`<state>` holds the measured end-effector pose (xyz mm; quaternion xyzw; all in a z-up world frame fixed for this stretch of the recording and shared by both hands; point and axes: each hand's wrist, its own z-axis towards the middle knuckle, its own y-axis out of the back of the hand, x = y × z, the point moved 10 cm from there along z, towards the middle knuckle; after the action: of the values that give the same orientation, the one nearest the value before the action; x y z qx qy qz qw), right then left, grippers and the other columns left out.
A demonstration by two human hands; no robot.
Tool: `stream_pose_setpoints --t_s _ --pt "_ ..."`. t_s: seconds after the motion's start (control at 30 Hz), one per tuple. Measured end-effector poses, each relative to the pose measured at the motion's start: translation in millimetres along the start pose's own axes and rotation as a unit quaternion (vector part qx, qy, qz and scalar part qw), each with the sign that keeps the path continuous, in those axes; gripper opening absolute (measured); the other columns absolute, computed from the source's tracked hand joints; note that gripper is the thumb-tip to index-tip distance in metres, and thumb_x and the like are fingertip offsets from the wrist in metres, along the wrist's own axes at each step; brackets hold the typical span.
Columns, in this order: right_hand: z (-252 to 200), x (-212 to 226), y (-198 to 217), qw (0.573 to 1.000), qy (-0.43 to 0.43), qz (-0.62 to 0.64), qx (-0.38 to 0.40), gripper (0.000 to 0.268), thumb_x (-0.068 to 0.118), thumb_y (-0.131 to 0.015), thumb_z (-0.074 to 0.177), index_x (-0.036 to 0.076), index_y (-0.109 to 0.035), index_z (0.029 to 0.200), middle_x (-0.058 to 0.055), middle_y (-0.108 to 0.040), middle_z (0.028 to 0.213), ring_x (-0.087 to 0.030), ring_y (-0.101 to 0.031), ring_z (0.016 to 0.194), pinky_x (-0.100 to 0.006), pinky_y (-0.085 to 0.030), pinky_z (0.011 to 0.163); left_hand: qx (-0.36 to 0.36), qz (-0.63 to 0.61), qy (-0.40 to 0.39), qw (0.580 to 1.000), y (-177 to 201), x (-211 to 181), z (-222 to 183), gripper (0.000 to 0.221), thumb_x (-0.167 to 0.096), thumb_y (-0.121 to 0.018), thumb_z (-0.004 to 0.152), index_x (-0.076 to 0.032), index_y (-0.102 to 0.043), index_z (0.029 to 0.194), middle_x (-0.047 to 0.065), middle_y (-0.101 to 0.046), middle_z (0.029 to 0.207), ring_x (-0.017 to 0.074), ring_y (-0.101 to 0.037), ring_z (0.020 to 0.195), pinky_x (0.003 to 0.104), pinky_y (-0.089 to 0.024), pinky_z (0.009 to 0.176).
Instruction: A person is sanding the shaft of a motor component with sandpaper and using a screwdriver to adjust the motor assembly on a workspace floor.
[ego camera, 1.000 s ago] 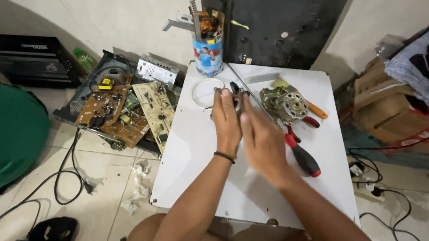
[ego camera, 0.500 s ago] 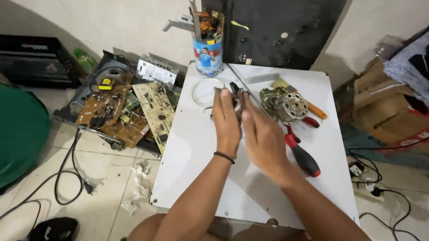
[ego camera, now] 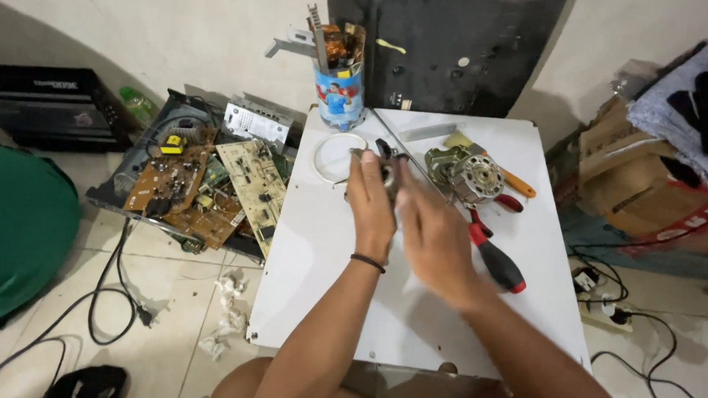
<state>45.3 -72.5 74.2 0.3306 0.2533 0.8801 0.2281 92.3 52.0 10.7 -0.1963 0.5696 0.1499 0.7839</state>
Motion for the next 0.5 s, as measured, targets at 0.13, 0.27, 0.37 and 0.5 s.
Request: stream_pose_setpoints --t_s 0.13,0.27,0.37,0.5 --pt "-8.4 17.5 -7.2 0.994 0.049 -0.098 -0.018 0.045 0.029 -0.052 0.106 0.018 -0.057 0.149 -0.006 -0.074 0.123 -0.022 -0.073 0.099 -0.037 -0.059 0.076 -0.019 -0.019 -0.015 1.000 10.2 -16.0 -4.9 0.049 -0.041 -0.031 0.111 0.001 -0.057 0.114 0.026 -0.066 0.108 0.0302 -0.061 0.108 0.053 -0.049 0.095" --pt "0.8 9.1 3.7 0.999 -0.007 -0.027 -0.017 0.041 0.027 -0.047 0.107 0.015 -0.062 0.144 -0.009 -0.073 0.124 -0.029 -0.072 0.102 -0.039 -0.057 0.077 -0.014 0.033 -0.019 0.999 8.8 -22.4 -5.1 0.052 -0.043 -0.034 0.110 0.002 -0.058 0.116 0.026 -0.065 0.109 0.0347 -0.063 0.108 0.050 -0.050 0.095" --pt "-2.2 15.8 8.3 0.995 0.045 -0.084 -0.039 0.040 0.025 -0.052 0.106 0.016 -0.063 0.144 -0.006 -0.075 0.122 -0.025 -0.074 0.096 -0.037 -0.058 0.070 -0.018 0.014 -0.024 0.999 3.7 -18.2 -1.7 0.046 -0.041 -0.033 0.111 -0.003 -0.058 0.106 0.018 -0.064 0.098 0.0247 -0.059 0.100 0.047 -0.050 0.091" --pt "19.5 -24.6 -4.3 0.960 -0.201 0.192 0.018 0.040 0.032 -0.048 0.103 0.014 -0.070 0.131 -0.014 -0.075 0.118 -0.029 -0.070 0.113 -0.042 -0.054 0.094 0.018 -0.008 -0.004 1.000 -2.6 6.1 1.4 0.051 -0.042 -0.035 0.111 -0.004 -0.053 0.140 0.021 -0.059 0.138 0.0290 -0.054 0.130 0.051 -0.041 0.112"
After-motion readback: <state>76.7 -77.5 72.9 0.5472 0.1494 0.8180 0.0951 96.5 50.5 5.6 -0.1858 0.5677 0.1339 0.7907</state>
